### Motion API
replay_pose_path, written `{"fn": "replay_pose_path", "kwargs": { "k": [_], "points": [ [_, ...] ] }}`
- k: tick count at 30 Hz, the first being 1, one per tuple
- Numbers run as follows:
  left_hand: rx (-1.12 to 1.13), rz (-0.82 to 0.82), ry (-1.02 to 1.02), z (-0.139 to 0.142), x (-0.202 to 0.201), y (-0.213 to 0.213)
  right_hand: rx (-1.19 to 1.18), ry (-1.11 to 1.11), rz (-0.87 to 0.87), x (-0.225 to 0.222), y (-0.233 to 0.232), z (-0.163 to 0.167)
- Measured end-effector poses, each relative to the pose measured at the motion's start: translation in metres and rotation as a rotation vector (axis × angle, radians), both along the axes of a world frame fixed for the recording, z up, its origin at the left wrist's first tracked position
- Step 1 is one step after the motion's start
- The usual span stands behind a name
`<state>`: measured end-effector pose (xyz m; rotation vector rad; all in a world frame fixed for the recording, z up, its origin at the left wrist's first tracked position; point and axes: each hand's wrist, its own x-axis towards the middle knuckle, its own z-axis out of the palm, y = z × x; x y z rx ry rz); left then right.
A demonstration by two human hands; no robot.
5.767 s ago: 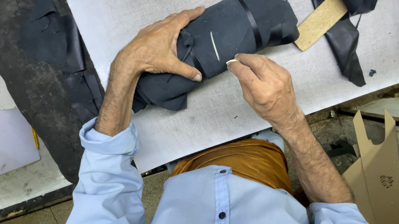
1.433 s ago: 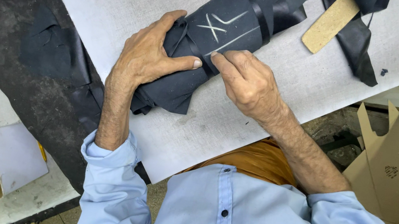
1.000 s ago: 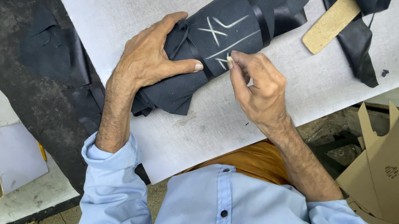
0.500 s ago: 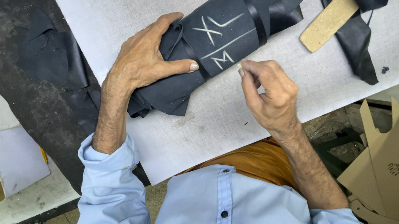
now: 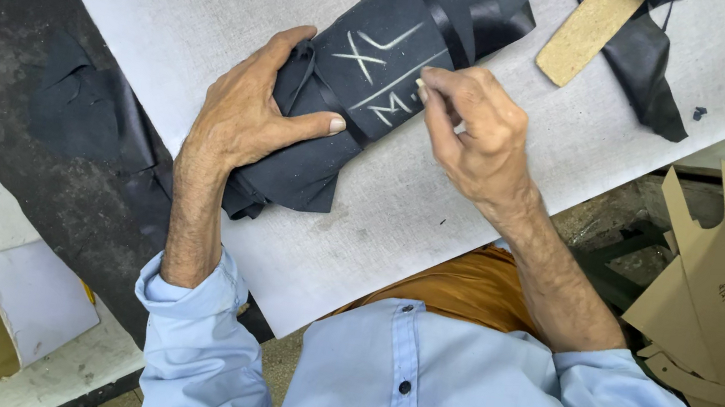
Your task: The person uses a cardboard template and a utility knife to cut shapes from black fabric on a worktable. After cutting, they stack the pieces, roll them, tie the bundle with a strip of fabric, and mark it with a chalk-like tool.
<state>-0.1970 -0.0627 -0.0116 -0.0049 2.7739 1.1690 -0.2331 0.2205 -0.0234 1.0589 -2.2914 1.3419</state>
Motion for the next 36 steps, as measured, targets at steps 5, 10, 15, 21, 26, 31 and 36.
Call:
{"fn": "replay_pose_path", "kwargs": {
  "k": [5,10,15,21,26,31,36],
  "points": [
    [0.02,0.021,-0.055,0.001,0.0,-0.001,0.11,-0.032,-0.041,0.009,0.01,-0.008],
    [0.015,0.049,-0.106,0.005,0.0,0.001,-0.029,-0.118,-0.082,0.009,0.021,-0.012],
    [0.026,0.003,-0.018,0.007,-0.001,0.002,-0.02,-0.059,-0.089,-0.003,0.006,-0.015],
    [0.044,0.059,-0.128,0.004,-0.002,0.001,0.029,0.033,-0.079,-0.004,0.004,-0.013],
    [0.021,0.03,-0.062,0.0,0.0,-0.001,0.047,-0.001,-0.119,-0.002,0.006,-0.015],
    [0.028,0.05,-0.083,-0.001,0.0,-0.001,0.04,-0.092,-0.11,0.0,0.01,-0.015],
    [0.038,0.062,-0.106,0.0,-0.002,-0.001,-0.064,-0.132,-0.092,0.0,0.013,-0.011]
  ]
}}
